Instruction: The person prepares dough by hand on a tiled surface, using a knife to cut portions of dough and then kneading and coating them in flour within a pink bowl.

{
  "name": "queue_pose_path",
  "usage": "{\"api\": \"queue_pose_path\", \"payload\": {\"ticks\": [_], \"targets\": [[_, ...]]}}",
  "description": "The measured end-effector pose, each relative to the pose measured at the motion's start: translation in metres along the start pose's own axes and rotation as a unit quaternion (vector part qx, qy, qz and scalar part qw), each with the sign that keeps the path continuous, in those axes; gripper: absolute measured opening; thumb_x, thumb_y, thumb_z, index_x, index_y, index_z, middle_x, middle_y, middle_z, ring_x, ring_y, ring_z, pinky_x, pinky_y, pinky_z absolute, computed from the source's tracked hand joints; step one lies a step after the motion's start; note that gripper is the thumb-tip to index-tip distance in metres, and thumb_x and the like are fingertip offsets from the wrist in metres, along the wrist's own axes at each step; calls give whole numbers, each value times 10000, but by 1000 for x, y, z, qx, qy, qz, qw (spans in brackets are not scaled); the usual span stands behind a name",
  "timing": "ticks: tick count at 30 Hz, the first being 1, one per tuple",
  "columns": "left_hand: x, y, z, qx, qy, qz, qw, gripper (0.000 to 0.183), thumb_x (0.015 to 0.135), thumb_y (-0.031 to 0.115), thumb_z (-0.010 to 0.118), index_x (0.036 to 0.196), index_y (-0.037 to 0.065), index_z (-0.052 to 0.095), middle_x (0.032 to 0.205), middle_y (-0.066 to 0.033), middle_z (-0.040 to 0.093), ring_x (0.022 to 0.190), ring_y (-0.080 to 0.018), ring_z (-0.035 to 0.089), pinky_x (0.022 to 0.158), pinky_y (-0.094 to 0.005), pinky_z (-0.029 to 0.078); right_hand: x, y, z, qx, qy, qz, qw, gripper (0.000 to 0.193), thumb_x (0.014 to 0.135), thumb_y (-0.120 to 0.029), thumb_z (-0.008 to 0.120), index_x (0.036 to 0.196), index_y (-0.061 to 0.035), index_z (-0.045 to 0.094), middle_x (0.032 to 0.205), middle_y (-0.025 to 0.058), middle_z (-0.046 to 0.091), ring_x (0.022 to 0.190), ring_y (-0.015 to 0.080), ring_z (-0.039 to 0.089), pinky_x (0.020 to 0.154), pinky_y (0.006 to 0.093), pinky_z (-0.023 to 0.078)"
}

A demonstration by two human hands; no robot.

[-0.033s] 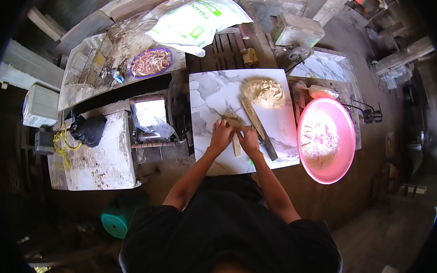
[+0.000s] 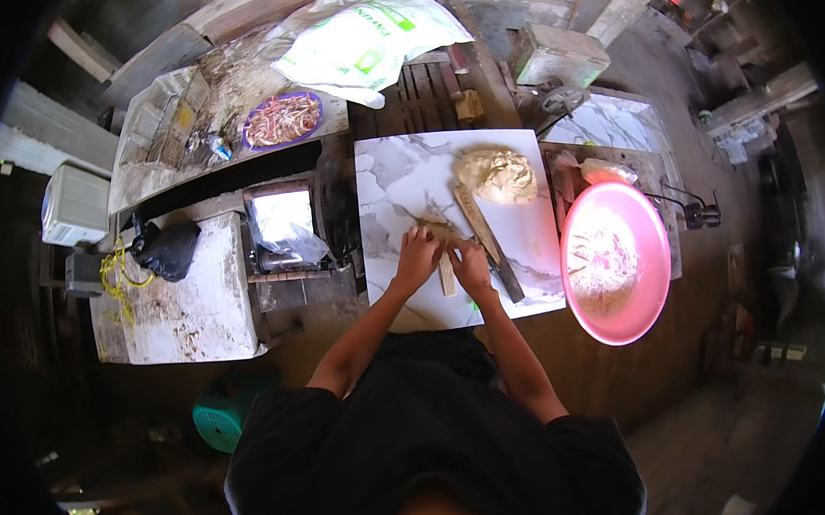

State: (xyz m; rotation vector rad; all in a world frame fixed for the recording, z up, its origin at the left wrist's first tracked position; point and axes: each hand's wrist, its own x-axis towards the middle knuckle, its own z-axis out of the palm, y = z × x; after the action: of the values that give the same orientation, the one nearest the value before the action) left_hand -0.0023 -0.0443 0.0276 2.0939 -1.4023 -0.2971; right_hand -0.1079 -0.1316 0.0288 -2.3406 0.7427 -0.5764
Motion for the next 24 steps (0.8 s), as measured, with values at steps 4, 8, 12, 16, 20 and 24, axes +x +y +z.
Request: {"api": "queue_pose_path", "payload": {"ticks": [4,8,12,16,20,24], "targets": [[-4,-1,3,0,17,12,1000,165,678,129,582,839,100,590,909,-87,463,917,-276,394,784,-388,323,-20,1,-3,116,31,38,992,72,731,-49,571,789,-5,568,766,137,590,708,299,570,611,337,440],[-1,-3,5,-12,43,-10,999,166,668,122,594,833,97,590,912,-77,475,904,-268,406,774,-382,325,-21,-15,-12,144,46,63,986,93,752,-39,558,831,9,548,803,148,589,751,300,576,633,328,457],[7,-2,-1,16,39,19,999,174,662,141,596,826,83,590,893,-80,486,905,-261,409,779,-371,327,-16,-11,-5,166,22,94,981,105,764,-44,552,853,9,542,824,145,594,738,288,587,619,316,469],[12,-2,-2,40,20,6,999,140,654,111,581,788,74,595,856,-79,498,901,-258,415,770,-376,328,-11,-10,4,190,14,99,977,157,762,-35,553,915,-4,535,771,118,595,708,219,600,601,288,470],[19,-9,9,46,50,12,998,102,635,93,581,731,58,574,844,-78,507,895,-256,425,772,-379,327,-6,-5,8,165,14,60,984,224,745,-20,565,963,-19,518,735,121,594,693,215,602,605,281,472],[22,-11,6,19,57,45,997,61,641,77,571,690,52,545,835,-78,515,894,-254,433,780,-377,326,-3,-6,2,167,6,82,982,227,731,-5,577,951,-16,521,723,117,593,685,206,603,609,273,472]]}}
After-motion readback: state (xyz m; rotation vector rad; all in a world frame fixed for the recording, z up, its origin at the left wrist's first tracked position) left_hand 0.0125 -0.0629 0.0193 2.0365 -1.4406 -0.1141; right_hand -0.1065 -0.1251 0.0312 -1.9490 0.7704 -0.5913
